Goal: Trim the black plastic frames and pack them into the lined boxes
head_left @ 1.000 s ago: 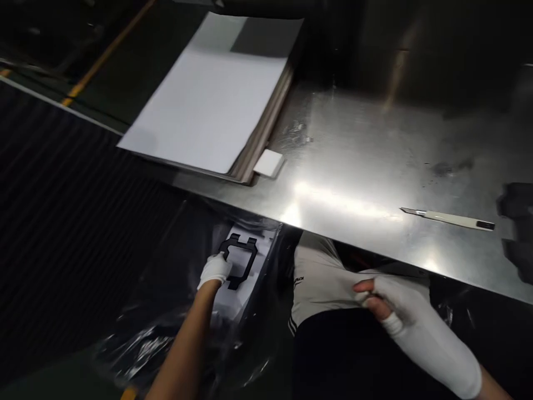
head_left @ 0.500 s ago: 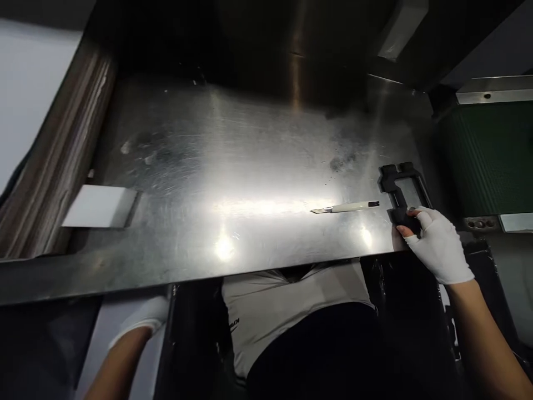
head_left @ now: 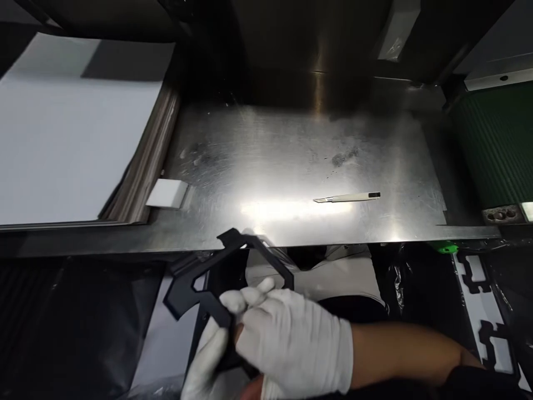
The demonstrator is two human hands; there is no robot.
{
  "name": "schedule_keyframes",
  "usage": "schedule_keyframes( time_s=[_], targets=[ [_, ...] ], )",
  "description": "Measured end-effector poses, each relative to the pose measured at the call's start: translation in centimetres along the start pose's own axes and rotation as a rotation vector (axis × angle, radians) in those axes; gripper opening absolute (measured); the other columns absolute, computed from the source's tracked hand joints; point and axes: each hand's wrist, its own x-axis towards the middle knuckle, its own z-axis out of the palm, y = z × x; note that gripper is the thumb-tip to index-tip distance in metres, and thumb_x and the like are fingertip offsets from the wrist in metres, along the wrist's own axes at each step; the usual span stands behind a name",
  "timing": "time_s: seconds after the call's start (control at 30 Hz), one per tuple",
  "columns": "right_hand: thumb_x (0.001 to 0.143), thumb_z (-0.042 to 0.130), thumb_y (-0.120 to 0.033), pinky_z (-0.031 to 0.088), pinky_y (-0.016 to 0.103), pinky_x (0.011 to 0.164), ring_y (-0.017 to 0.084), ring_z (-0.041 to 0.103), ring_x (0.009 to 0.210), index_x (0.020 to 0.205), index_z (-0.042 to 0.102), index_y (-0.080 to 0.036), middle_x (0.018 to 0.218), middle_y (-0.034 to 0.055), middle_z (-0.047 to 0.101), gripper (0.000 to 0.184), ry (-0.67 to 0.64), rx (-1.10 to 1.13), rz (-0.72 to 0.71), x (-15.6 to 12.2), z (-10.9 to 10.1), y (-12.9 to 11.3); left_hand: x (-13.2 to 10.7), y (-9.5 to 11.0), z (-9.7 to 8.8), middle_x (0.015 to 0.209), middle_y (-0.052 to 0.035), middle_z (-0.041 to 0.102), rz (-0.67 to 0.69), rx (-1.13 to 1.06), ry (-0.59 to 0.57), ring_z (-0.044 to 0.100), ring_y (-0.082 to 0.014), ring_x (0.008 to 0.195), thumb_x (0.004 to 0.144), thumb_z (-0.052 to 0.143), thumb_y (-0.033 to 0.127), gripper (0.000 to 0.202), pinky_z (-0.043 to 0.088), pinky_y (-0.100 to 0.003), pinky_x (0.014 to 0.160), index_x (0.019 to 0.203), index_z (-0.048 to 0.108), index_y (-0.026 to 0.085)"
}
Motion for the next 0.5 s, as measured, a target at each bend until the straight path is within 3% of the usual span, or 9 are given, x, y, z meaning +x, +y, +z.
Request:
schedule_keyframes(
  time_s=[0.07,0.13,0.2,0.23,0.33,0.4,0.5],
  targets=[
    [0.112,0.046,-0.051,0.055,0.031,0.077,0.019,0.068,0.09,0.105,0.071,-0.02,0.103,0.0058,0.075,0.04,-0.045,0.044,0.084,-0.6,-1.3,1.5,-1.4,-0.9,-0.4,0.089,0.0002,0.068,0.032,-0.087,0.131,0.07,-0.0331,0.112,0.089,0.066,0.058,0.022,0.062,-0.057,0.103,0.092,0.063,0.036],
    [0.115,0.042,-0.034,0.052,0.03,0.072,0.017,0.065,0.081,0.108,0.071,-0.02,0.097,0.0056,0.074,0.033,-0.017,-0.067,0.4,-2.0,-3.8,5.1,-2.7,-2.3,-1.8,0.07,0.0003,0.055,0.006,-0.03,0.206,0.07,-0.0302,0.091,0.091,0.067,0.054,0.018,0.066,-0.05,0.087,0.089,0.065,0.036],
    [0.113,0.043,-0.025,0.051,0.034,0.073,0.023,0.065,0.088,0.117,0.07,-0.015,0.105,0.0132,0.073,0.029,0.021,-0.348,0.735,-3.1,-6.3,9.7,-3.6,-4.2,-2.7,0.066,0.0006,0.052,-0.059,0.05,0.209,0.065,-0.0267,0.073,0.089,0.07,0.054,0.019,0.063,-0.042,0.066,0.095,0.07,0.036],
    [0.11,0.048,-0.025,0.051,0.036,0.073,0.027,0.065,0.093,0.119,0.07,-0.013,0.11,0.0171,0.071,0.026,-0.013,-0.462,0.827,-3.4,-7.3,12.0,-3.8,-5.1,-2.7,0.067,0.0008,0.053,-0.094,0.069,0.194,0.06,-0.0237,0.065,0.087,0.074,0.053,0.022,0.058,-0.038,0.058,0.099,0.072,0.034],
    [0.104,0.062,-0.029,0.049,0.037,0.074,0.03,0.064,0.097,0.111,0.071,-0.012,0.114,0.0186,0.07,0.02,-0.202,-0.507,0.877,-3.8,-9.4,16.6,-3.5,-7.6,-1.0,0.072,0.0017,0.055,-0.178,0.086,0.08,0.049,-0.0145,0.056,0.08,0.083,0.053,0.036,0.046,-0.029,0.048,0.102,0.071,0.026],
    [0.105,0.061,-0.03,0.046,0.034,0.071,0.024,0.064,0.087,0.111,0.07,-0.013,0.106,0.0143,0.071,0.02,-0.258,-0.411,0.919,-4.3,-10.5,16.9,-2.8,-8.7,0.7,0.073,0.0029,0.052,-0.207,0.11,-0.007,0.048,-0.0125,0.057,0.077,0.085,0.053,0.04,0.043,-0.025,0.047,0.097,0.067,0.023],
    [0.112,0.046,-0.036,0.041,0.03,0.061,0.014,0.057,0.064,0.12,0.064,-0.015,0.084,0.0047,0.068,0.029,-0.218,-0.16,1.032,-5.8,-11.9,13.9,-1.9,-9.3,2.6,0.074,0.0052,0.048,-0.225,0.162,-0.07,0.047,-0.0117,0.058,0.077,0.082,0.042,0.033,0.043,-0.023,0.047,0.093,0.061,0.023]
  ],
)
